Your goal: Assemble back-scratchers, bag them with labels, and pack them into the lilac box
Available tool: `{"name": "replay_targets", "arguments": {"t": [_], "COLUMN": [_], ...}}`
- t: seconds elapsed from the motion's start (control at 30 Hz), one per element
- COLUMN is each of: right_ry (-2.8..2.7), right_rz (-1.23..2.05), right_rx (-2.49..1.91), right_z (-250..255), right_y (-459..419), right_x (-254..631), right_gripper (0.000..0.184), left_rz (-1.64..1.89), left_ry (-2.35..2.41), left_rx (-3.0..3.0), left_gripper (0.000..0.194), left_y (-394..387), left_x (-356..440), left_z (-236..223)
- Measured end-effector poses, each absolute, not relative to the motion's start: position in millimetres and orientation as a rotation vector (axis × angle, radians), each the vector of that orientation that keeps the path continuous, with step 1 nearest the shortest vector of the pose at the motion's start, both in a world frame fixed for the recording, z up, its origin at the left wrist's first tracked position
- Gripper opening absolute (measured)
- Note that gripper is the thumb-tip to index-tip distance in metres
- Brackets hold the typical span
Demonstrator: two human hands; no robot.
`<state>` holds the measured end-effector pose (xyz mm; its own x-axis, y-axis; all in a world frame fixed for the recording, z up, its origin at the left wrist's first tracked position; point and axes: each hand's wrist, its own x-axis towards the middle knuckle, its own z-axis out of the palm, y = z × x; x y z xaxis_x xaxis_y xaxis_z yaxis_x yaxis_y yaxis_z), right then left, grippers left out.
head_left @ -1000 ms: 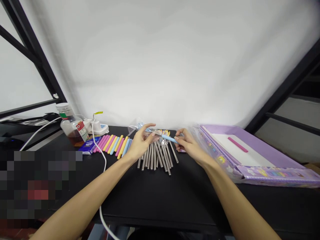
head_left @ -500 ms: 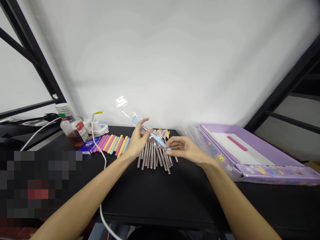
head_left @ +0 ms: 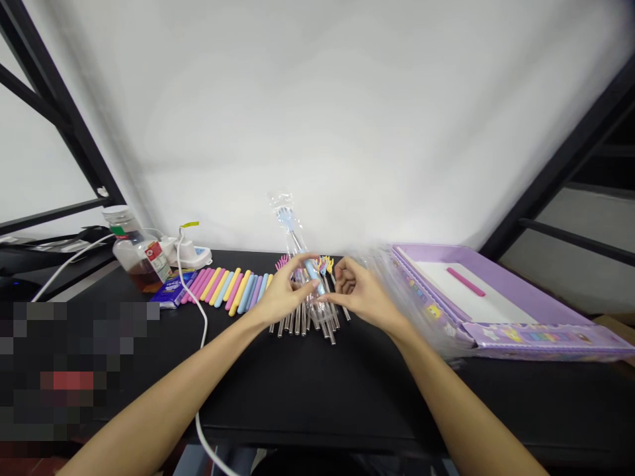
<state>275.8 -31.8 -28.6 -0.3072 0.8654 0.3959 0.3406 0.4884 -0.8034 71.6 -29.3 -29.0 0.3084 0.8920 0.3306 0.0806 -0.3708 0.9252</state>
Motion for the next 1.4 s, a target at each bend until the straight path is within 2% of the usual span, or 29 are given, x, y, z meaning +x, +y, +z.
{"name": "replay_targets", "arguments": {"t": [0.17, 0.33, 0.37, 0.57, 0.7, 0.9, 1.03, 1.13, 1.33, 1.4], "right_ry": [-1.887, -1.877, -1.890, -2.038, -2.056, -1.946, -1.868, -1.809, -1.658, -1.615], "right_rz": [0.701, 0.915, 0.903, 0.795, 0.798, 0.861, 0.936, 1.012, 1.174, 1.251], "right_rx": [-1.017, -0.768, -0.724, -0.724, -0.743, -0.759, -0.806, -0.787, -0.937, -0.993], "right_z": [-27.3, -17.3, -15.0, -9.5, -11.8, -11.9, -14.4, -16.6, -16.1, -16.4], "right_y": [-33.3, -35.7, -36.2, -40.2, -40.8, -39.8, -37.6, -36.0, -35.3, -34.8], "right_x": [274.4, 276.8, 278.2, 282.2, 279.3, 276.8, 274.5, 272.6, 271.7, 272.6], "right_gripper": [0.043, 0.010, 0.008, 0.018, 0.013, 0.017, 0.018, 0.019, 0.037, 0.042], "left_rz": [1.213, 1.339, 1.352, 1.319, 1.282, 1.241, 1.264, 1.273, 1.153, 1.146], "left_ry": [0.899, 0.906, 0.902, 0.797, 0.787, 0.815, 0.798, 0.803, 0.749, 0.780], "left_rx": [1.753, 1.577, 1.525, 1.311, 1.344, 1.607, 1.731, 1.722, 1.776, 1.856], "left_gripper": [0.037, 0.039, 0.041, 0.054, 0.052, 0.048, 0.033, 0.030, 0.041, 0.039], "left_y": [-26.3, -14.2, -13.2, -17.8, -21.2, -23.7, -24.4, -24.7, -28.0, -29.0], "left_x": [72.1, 68.3, 67.3, 65.4, 67.0, 68.3, 69.2, 69.6, 68.0, 66.7], "left_z": [-30.0, -33.4, -33.0, -24.4, -23.7, -25.5, -24.7, -23.3, -19.3, -18.5]}}
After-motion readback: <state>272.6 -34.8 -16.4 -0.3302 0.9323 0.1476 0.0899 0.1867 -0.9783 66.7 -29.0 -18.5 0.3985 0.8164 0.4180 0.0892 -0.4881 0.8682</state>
